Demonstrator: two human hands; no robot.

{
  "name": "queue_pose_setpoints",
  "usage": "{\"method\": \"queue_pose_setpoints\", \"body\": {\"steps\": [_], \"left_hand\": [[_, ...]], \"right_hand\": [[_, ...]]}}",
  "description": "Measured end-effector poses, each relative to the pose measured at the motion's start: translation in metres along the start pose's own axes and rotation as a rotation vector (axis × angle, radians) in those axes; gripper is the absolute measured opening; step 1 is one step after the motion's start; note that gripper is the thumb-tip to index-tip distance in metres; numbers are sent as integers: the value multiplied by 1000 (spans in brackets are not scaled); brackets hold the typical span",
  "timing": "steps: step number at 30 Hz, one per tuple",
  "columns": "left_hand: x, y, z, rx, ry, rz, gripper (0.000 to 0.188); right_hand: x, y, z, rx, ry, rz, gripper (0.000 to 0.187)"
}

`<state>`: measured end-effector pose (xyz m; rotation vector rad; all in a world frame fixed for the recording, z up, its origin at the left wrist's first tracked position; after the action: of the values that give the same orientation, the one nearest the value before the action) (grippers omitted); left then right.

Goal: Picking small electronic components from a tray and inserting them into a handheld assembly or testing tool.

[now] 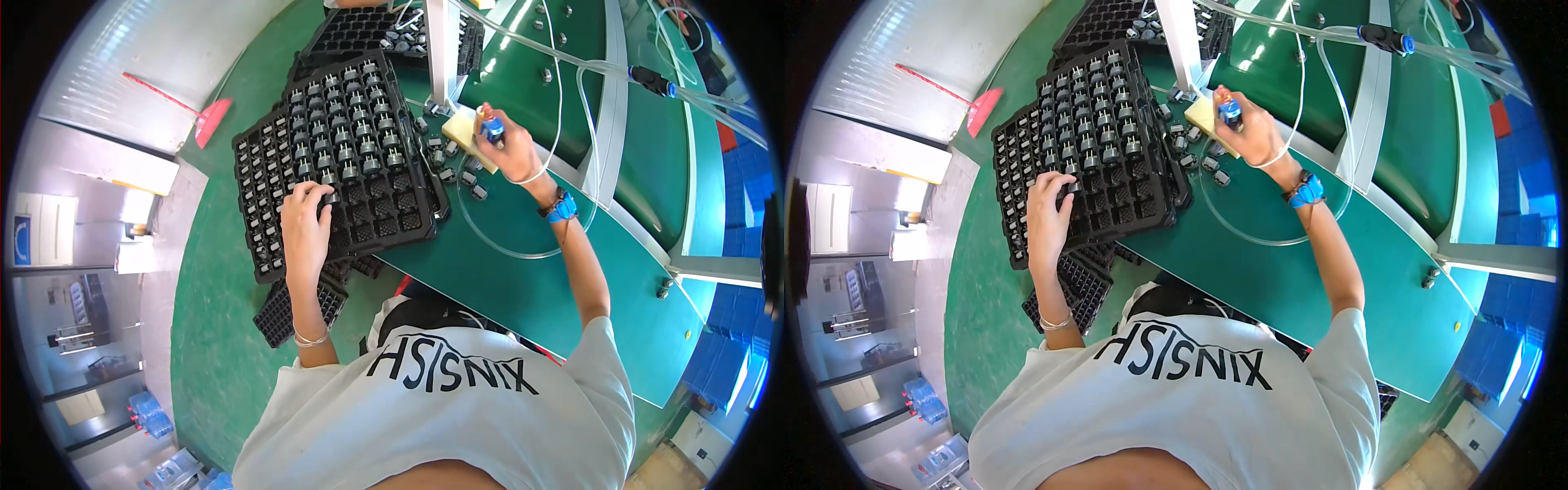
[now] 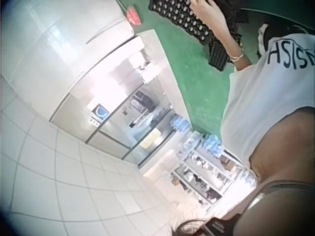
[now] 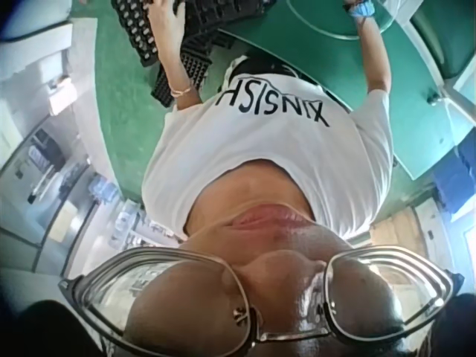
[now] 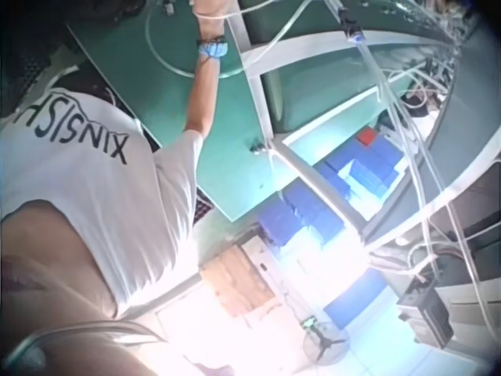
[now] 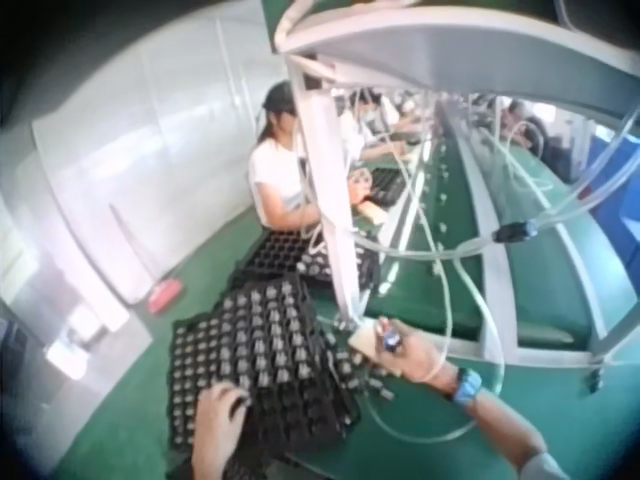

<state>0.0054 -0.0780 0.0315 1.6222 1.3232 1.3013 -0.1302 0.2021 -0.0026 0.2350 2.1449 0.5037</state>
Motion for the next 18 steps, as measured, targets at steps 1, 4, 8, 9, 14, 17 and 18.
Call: {"method": "queue_pose_setpoints", "body": {"steps": [1, 4, 8, 9, 14, 17, 18], "left_hand": [[1, -1, 0, 0, -5, 3, 23], [3, -1, 0, 23, -4, 3, 21], [-1, -3, -2, 33, 12, 55, 18], [-1, 1, -1, 52, 26, 101, 17], [-17, 2, -1, 9, 184, 419, 18], [-21, -6, 0, 17, 218, 798, 17], [-16, -5, 0, 3, 208, 863, 17]], "right_hand": [[2, 0, 2, 3, 0, 4, 30], [11, -5, 5, -107, -159, 85, 35], [7, -4, 4, -83, -97, 101, 38], [7, -4, 4, -87, -105, 51, 44], [11, -1, 4, -75, -47, 34, 56], [13, -4, 4, -79, -25, 24, 55], [15, -5, 4, -72, -31, 32, 52]]}}
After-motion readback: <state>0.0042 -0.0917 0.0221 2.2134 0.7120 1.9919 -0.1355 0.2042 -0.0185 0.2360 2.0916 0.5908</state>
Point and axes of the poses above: each hand's wrist, its own z-axis away from the middle knuckle, its own y-axis out of the back of the hand, x = y × z, the point moved 8 cm from there along -z, towards the middle knuckle, and after that the axes turned 4 degrees about -z, right-handed, at the moved point
